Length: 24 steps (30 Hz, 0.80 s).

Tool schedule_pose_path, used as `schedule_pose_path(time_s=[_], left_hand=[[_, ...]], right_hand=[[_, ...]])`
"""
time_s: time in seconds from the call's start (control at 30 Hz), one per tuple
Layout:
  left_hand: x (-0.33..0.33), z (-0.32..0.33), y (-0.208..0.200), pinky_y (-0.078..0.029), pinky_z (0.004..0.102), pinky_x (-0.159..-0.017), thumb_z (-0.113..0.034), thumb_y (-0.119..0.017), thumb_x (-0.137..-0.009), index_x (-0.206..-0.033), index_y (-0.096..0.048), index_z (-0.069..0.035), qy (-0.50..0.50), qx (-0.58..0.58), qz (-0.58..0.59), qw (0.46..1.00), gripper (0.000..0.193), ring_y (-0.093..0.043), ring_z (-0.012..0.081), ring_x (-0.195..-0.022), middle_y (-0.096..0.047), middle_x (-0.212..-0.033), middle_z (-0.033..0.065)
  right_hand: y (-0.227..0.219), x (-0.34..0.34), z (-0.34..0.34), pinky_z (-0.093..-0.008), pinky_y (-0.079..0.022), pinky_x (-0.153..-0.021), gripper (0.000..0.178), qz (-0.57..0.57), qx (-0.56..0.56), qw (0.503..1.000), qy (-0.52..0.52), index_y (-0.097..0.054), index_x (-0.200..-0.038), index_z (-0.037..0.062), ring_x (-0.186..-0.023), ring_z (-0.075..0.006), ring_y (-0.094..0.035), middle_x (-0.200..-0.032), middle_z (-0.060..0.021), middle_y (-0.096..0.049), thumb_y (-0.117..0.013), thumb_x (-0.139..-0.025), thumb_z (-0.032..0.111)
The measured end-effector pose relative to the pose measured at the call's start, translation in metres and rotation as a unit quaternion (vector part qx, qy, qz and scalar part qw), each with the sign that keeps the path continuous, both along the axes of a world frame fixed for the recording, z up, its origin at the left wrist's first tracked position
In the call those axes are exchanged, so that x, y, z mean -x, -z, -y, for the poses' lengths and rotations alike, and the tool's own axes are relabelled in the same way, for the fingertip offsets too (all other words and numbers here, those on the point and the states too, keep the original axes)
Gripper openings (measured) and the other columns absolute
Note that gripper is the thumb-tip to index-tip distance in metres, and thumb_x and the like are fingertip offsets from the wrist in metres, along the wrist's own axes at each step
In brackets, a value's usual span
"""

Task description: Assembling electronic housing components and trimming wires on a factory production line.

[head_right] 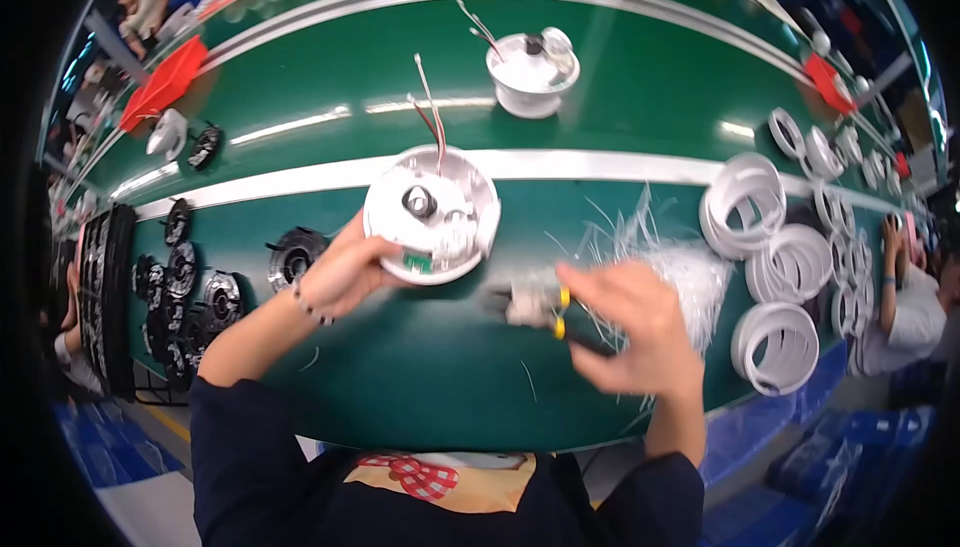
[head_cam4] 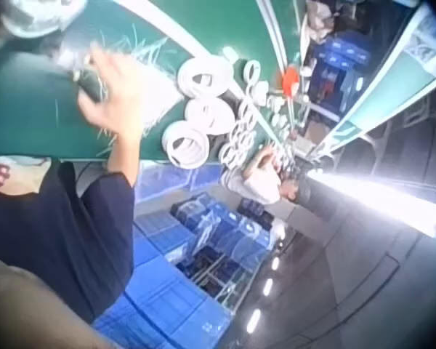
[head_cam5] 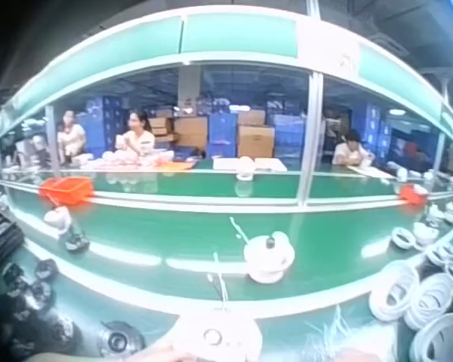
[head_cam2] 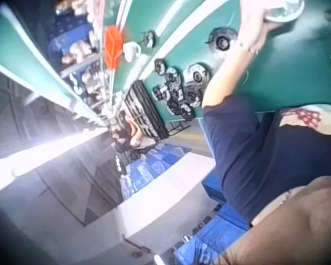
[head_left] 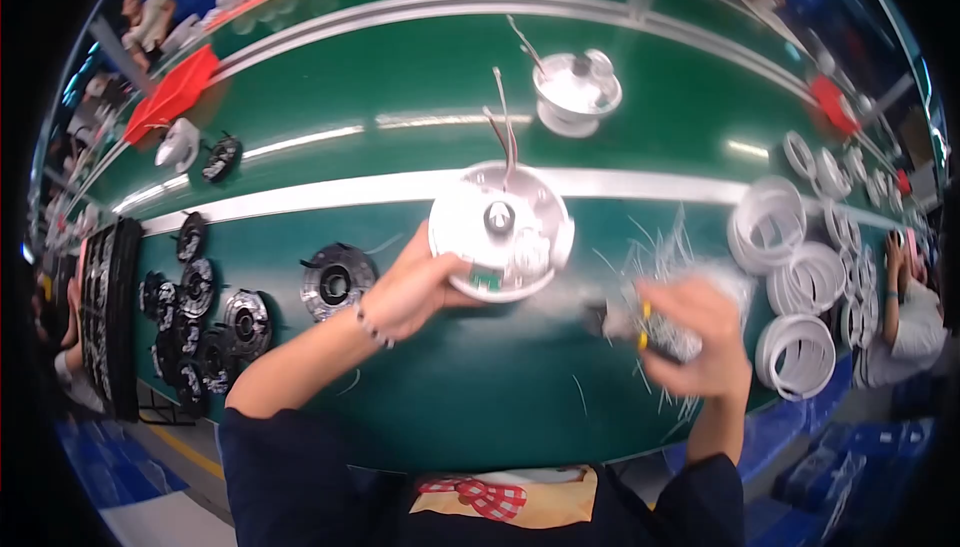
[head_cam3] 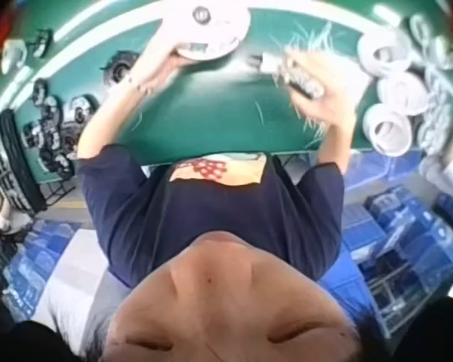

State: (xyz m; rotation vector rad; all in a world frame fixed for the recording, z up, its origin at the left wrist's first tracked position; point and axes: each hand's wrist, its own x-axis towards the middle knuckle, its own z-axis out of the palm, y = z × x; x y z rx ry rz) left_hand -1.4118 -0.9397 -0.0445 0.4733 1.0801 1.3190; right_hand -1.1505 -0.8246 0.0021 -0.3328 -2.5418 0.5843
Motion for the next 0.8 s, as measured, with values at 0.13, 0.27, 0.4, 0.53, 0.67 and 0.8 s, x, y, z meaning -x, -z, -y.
schedule_pose_path(time_s=[0.13, 0.27, 0.4, 0.53, 0.67, 0.8], left_hand=[[-0.03, 0.026, 0.027, -0.051, 0.0418, -0.079, -0.001, -0.046, -0.08, -0.129, -0.008, -0.008, 0.067, 0.043, 0.006, 0.997, 0.063, -0.045, 0.0286, -0.109, -0.032, -0.123, 0.017], [-0.033, 0.03, 0.024, -0.052, 0.0404, -0.077, -0.015, -0.05, -0.085, -0.134, 0.001, -0.012, 0.121, 0.075, -0.046, 0.989, 0.07, -0.043, 0.0285, -0.111, -0.027, -0.129, 0.0163], [-0.014, 0.032, 0.04, -0.052, 0.0297, -0.062, -0.018, -0.054, -0.083, -0.133, -0.014, -0.006, 0.038, -0.04, -0.277, 0.959, 0.065, -0.05, 0.0247, -0.101, -0.035, -0.125, 0.0187], [-0.012, 0.018, 0.022, -0.049, 0.0261, -0.055, -0.007, -0.059, -0.076, -0.111, -0.047, 0.002, -0.02, -0.104, -0.544, 0.833, 0.039, -0.058, 0.0184, -0.068, -0.057, -0.09, 0.0133], [-0.01, 0.007, 0.017, -0.047, 0.0269, -0.052, -0.005, -0.059, -0.075, -0.096, -0.055, 0.001, -0.011, -0.112, -0.603, 0.79, 0.022, -0.057, 0.0201, -0.059, -0.059, -0.077, 0.0115], [-0.004, 0.001, 0.02, -0.045, 0.0267, -0.049, -0.002, -0.059, -0.073, -0.077, -0.058, 0.001, -0.018, -0.177, -0.679, 0.712, 0.005, -0.056, 0.0212, -0.055, -0.058, -0.068, 0.0103]], right_hand=[[-0.016, 0.018, -0.015, -0.0342, -0.041, -0.064, 0.055, 0.101, -0.126, 0.986, 0.049, -0.057, -0.103, 0.0023, -0.068, -0.0248, -0.05, -0.079, -0.0087, -0.055, -0.064, -0.048, 0.007], [0.002, 0.033, -0.015, -0.0335, -0.04, -0.066, 0.053, 0.216, -0.158, 0.963, 0.03, -0.056, -0.102, 0.0018, -0.072, -0.0243, -0.05, -0.079, -0.008, -0.054, -0.066, -0.051, 0.009], [0.012, 0.042, -0.01, -0.032, -0.038, -0.065, 0.054, 0.25, -0.219, 0.942, 0.053, -0.055, -0.104, 0.002, -0.074, -0.022, -0.048, -0.079, -0.007, -0.053, -0.066, -0.052, 0.011], [0.014, 0.047, -0.009, -0.0312, -0.037, -0.063, 0.053, 0.254, -0.239, 0.936, 0.052, -0.055, -0.104, 0.0016, -0.071, -0.0214, -0.048, -0.077, -0.0069, -0.052, -0.065, -0.054, 0.012], [0.013, 0.051, -0.012, -0.0311, -0.038, -0.06, 0.047, 0.252, -0.264, 0.931, 0.033, -0.056, -0.101, 0.0016, -0.066, -0.0211, -0.05, -0.072, -0.0064, -0.053, -0.063, -0.055, 0.011], [0.012, 0.049, -0.012, -0.0313, -0.041, -0.056, 0.044, 0.306, -0.231, 0.923, 0.025, -0.057, -0.098, 0.0021, -0.062, -0.0208, -0.051, -0.069, -0.006, -0.053, -0.063, -0.055, 0.011]])
